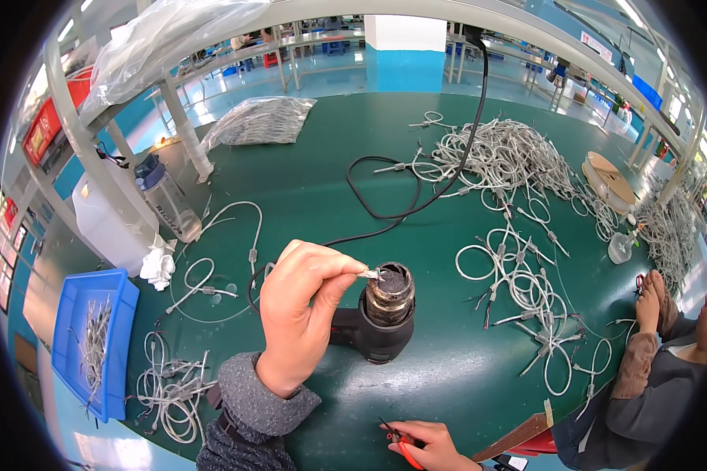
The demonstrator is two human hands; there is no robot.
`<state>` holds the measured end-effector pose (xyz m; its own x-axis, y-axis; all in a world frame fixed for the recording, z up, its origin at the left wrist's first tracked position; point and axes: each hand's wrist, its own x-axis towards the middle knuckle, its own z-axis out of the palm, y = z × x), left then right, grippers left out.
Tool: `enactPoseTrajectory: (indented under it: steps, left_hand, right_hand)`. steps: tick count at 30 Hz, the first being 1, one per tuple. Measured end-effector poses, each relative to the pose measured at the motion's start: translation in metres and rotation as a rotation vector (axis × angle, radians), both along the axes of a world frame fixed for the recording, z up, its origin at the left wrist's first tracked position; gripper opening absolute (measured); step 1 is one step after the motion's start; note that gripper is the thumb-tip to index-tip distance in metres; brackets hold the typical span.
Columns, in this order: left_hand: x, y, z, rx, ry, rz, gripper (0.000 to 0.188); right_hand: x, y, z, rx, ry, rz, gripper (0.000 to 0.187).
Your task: Strip and prepare electrical cables at a manual assembly station using wire cutters and a heat gun.
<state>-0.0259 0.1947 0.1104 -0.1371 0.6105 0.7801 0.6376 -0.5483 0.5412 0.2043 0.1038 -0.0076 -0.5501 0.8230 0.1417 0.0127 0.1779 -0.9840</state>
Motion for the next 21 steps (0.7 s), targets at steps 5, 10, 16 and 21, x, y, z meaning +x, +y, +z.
enactPoseTrajectory:
  steps: [5,10,16,21]
  left_hand:
    - [-0.001,-0.002,0.000,-0.002,-0.001,0.005,0.007]
    - [0.001,-0.006,0.001,-0.052,-0.060,0.025,0.008]
    - [0.002,-0.011,0.006,0.015,0.059,0.091,0.013]
    - [0.004,-0.013,0.010,0.065,0.159,0.114,0.017]
  right_hand:
    - [0.000,0.001,0.002,0.026,-0.018,0.005,0.029]
    - [-0.001,-0.001,0.000,0.016,-0.015,-0.003,0.029]
    - [0.000,-0.001,-0.002,0.002,-0.002,0.004,0.029]
    - [0.000,-0.001,0.002,0.016,-0.009,0.000,0.028]
